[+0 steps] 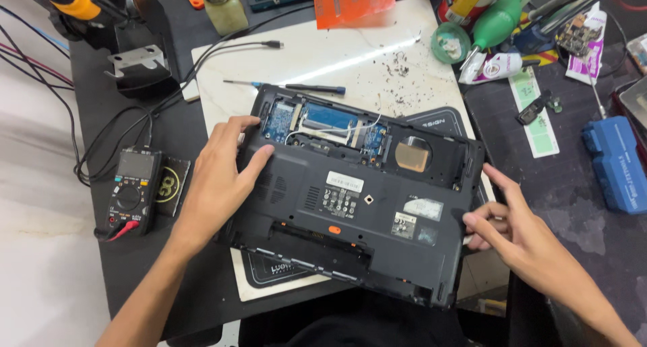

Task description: The person removes a keyboard from its packaging, closes a laptop, flips it over, and uses a screwdriver to remove several screws from the bottom casing before sliding out a drive.

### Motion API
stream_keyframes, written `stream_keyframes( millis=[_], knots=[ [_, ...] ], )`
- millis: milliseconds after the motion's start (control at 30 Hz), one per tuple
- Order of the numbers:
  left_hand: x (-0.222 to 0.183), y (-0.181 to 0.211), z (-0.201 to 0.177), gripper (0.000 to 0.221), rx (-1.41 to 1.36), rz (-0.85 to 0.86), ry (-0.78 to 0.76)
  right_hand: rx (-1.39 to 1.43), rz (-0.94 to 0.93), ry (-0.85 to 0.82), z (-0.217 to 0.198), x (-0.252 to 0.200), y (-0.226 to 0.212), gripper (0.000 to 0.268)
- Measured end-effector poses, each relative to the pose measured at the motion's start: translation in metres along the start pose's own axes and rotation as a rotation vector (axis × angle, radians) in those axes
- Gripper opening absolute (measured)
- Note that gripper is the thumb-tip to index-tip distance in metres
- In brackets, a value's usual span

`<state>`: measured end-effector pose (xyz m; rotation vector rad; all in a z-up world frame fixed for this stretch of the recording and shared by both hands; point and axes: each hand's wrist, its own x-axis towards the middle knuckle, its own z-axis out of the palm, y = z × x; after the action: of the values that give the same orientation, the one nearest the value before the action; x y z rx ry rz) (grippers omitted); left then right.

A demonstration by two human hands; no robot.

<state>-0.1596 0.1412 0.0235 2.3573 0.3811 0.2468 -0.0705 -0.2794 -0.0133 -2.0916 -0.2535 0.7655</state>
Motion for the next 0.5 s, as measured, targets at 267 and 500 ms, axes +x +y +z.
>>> stream_keyframes(
  millis=[267, 500],
  knots=[
    [-0.009, -0.009, 0.018, 0.038, -0.039, 0.066, 0.129, -0.013, 0.109, 0.118, 0.021, 0.004, -0.034, 0.083],
    [-0.016, 0.004, 0.025, 0.027, -0.04, -0.019, 0.166, -0.017, 0.136, 0.142, 0.016, 0.008, -0.044, 0.078]
  ],
)
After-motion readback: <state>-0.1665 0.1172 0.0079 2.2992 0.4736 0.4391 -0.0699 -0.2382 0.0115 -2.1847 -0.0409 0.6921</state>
